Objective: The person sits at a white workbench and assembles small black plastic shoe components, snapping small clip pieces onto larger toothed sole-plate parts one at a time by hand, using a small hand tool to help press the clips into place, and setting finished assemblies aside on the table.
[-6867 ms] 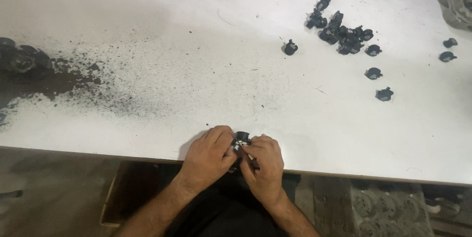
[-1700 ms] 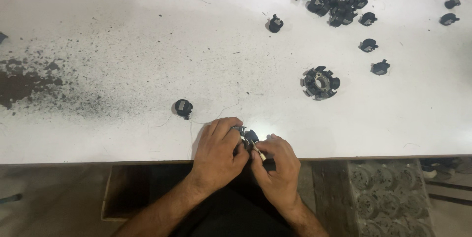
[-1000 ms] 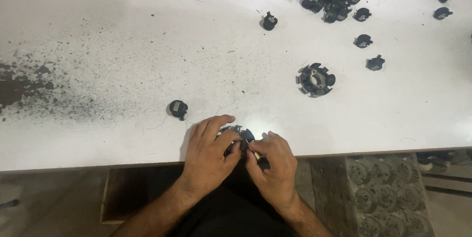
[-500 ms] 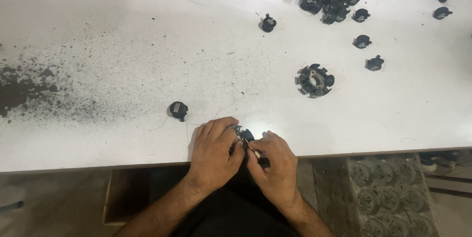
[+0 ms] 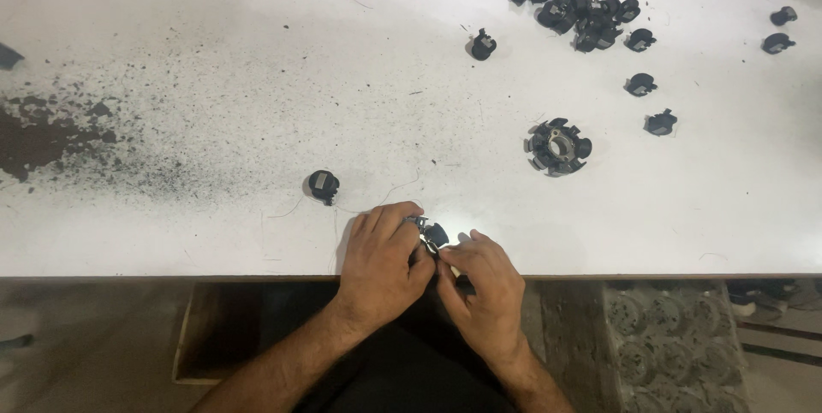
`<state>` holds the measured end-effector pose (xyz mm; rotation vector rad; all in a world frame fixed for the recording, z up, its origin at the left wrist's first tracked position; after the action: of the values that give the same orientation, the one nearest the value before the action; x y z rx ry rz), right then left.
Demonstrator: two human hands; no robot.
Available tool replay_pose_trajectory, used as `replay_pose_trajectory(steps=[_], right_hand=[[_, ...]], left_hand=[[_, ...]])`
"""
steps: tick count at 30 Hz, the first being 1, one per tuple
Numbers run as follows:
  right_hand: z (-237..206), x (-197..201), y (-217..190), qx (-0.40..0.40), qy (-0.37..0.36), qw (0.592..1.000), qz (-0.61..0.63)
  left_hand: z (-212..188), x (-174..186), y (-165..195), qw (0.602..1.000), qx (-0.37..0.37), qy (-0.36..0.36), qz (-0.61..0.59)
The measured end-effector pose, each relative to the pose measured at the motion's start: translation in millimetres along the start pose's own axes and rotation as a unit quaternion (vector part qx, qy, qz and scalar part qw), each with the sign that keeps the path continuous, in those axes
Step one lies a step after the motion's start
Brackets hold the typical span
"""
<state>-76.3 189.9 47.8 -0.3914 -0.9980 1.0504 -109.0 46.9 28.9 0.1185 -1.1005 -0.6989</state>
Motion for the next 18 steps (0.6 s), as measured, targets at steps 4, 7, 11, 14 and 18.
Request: replay_pose_trajectory(steps=[4,7,11,14,18], right_hand=[[3.1,0.4,0.0,-0.001,-0.014,1.0,-0.016],[4.7,0.1,1.5,-0.016,-0.026,0.999,-0.015],[0.5,6.1,-0.3,0.003,0.031,0.999,0.041],[-4.4,11.0,5.7,-0.016,0.086,0.995,0.05],[-3.5,1.2,12.4,-0.02,0.089,0.995,0.038]], left_hand=[[-0.2,-2.7,-0.3,1.0,-0.004,0.004,-0.002],[0.6,-2.2,-1.6,1.0,0.012,-0.017,-0.01],[4.1,23.7,-8.7,0.999,0.018,0.04,0.001],[14.8,35.6,-13.9,0.999,-0.02,0.012,0.033],[43.5,20.1,-10.7,0.983,-0.122,-0.113,0.075]])
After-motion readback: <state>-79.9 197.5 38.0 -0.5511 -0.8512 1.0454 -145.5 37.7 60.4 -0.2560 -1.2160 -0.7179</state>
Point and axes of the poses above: each hand's wrist, its own z-axis towards the middle knuckle, its own x-axis out of the back of the hand, y = z × x, the point moved 6 cm from there along z, towards the middle knuckle, and after that the axes turned 14 degrees about z, right-handed, at the moved point
